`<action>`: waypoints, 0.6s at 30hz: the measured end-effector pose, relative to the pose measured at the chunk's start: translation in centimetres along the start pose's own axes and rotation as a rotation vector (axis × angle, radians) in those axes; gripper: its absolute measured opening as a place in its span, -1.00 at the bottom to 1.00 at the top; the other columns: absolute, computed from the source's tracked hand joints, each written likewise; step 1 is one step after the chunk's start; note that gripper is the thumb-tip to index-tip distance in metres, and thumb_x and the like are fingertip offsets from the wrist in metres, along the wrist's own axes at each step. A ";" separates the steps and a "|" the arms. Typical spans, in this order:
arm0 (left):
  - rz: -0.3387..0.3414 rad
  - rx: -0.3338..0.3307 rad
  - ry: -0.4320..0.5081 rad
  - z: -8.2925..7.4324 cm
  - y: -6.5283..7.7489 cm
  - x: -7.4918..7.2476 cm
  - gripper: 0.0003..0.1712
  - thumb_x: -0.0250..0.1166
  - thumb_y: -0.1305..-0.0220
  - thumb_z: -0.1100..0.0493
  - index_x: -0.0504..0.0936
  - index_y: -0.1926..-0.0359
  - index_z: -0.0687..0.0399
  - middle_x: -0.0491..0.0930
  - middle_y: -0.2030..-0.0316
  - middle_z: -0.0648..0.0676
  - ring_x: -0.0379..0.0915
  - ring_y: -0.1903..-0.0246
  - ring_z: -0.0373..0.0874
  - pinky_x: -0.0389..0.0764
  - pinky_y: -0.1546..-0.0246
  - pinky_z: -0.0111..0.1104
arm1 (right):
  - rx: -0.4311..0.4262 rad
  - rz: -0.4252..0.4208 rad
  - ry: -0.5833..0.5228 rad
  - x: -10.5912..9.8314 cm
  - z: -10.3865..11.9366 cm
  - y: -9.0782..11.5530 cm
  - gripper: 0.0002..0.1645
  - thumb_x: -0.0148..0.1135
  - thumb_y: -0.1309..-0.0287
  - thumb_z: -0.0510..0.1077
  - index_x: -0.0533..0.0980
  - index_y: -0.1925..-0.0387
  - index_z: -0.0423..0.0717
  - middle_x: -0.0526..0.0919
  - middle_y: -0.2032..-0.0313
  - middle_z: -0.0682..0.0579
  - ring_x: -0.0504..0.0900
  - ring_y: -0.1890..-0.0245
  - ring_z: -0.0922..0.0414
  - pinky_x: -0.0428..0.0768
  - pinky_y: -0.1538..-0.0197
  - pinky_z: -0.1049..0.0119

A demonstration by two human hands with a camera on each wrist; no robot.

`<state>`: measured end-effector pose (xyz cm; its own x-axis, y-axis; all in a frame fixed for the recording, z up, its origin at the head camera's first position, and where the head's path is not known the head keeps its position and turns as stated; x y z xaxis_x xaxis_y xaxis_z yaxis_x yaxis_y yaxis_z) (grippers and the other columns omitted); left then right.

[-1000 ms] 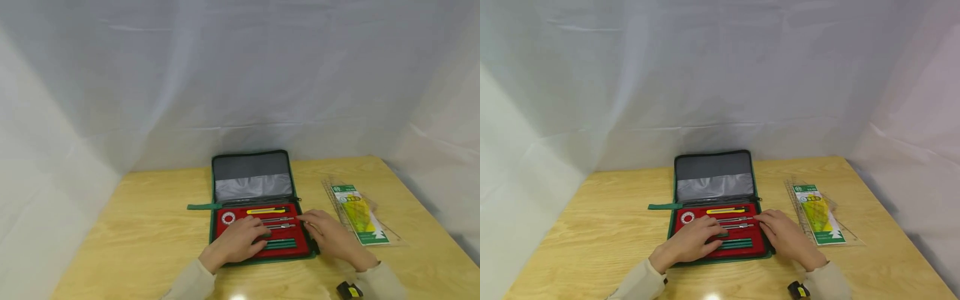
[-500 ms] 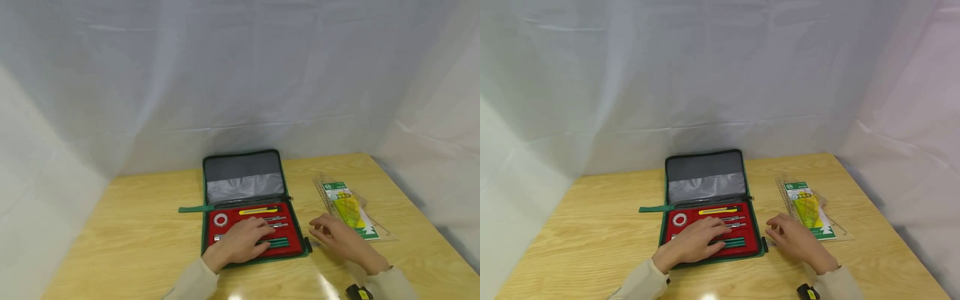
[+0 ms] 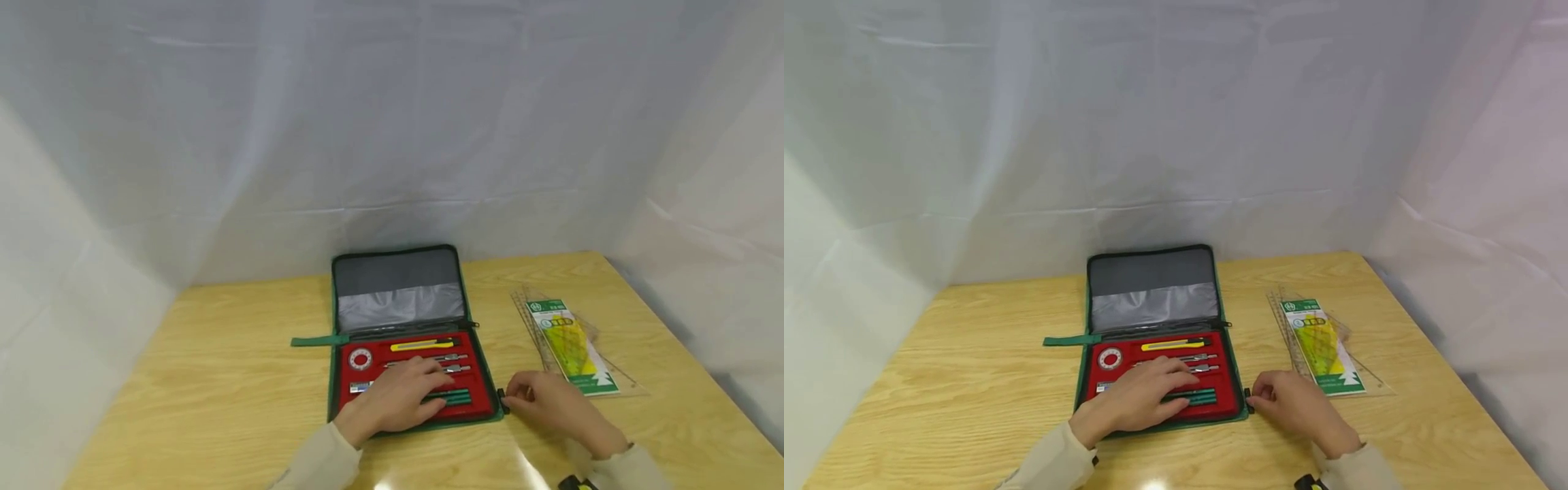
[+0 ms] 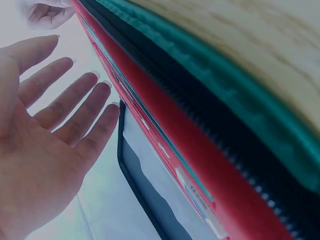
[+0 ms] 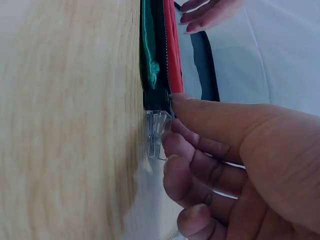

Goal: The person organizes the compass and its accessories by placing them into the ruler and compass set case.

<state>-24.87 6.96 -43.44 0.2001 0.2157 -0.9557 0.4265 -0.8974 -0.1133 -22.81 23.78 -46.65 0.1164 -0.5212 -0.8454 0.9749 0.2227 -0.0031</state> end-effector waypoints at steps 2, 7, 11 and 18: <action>0.001 -0.008 0.002 0.2 0.2 0.0 -0.62 0.17 -0.36 -0.01 0.56 -0.16 -0.08 0.48 -0.06 -0.08 0.39 0.02 -0.20 0.46 0.03 -0.37 | 0.019 -0.009 0.002 0.0 -0.1 0.0 -0.85 0.28 -0.19 0.04 0.58 0.35 0.08 0.50 0.54 0.34 0.44 0.56 0.38 0.45 0.48 0.39; -0.001 -0.022 0.002 0.4 0.5 -0.2 -0.63 0.16 -0.37 -0.01 0.57 -0.14 -0.07 0.49 -0.06 -0.08 0.39 0.02 -0.20 0.46 0.03 -0.36 | 0.063 -0.003 -0.014 -0.1 -0.4 0.3 -0.78 0.27 -0.18 0.07 0.54 0.31 0.03 0.48 0.51 0.29 0.43 0.52 0.35 0.45 0.44 0.38; -0.004 -0.030 -0.003 0.5 0.7 -0.4 -0.63 0.17 -0.36 0.00 0.58 -0.13 -0.07 0.49 -0.05 -0.07 0.39 0.03 -0.19 0.46 0.03 -0.36 | 0.045 0.014 -0.046 0.0 -0.1 0.6 -0.79 0.32 -0.14 0.02 0.53 0.34 0.00 0.49 0.51 0.27 0.44 0.52 0.35 0.46 0.44 0.39; -0.010 -0.035 0.003 0.7 1.0 -0.4 -0.65 0.18 -0.36 0.01 0.59 -0.11 -0.08 0.50 -0.03 -0.08 0.39 0.06 -0.20 0.46 0.05 -0.37 | 0.083 -0.016 -0.070 -0.3 -0.2 0.9 -0.81 0.36 -0.10 -0.08 0.51 0.34 -0.05 0.48 0.51 0.23 0.43 0.52 0.32 0.45 0.45 0.38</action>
<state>-25.12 5.69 -43.34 0.1980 0.2262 -0.9538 0.4592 -0.8810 -0.1136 -22.02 24.26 -46.54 0.1108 -0.5814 -0.8060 0.9887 0.1466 0.0301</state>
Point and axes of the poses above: each hand's wrist, its own y-axis away from the middle knuckle, its own x-axis out of the palm, z = x × y, the point moved 10 cm from there along -y, towards the middle knuckle
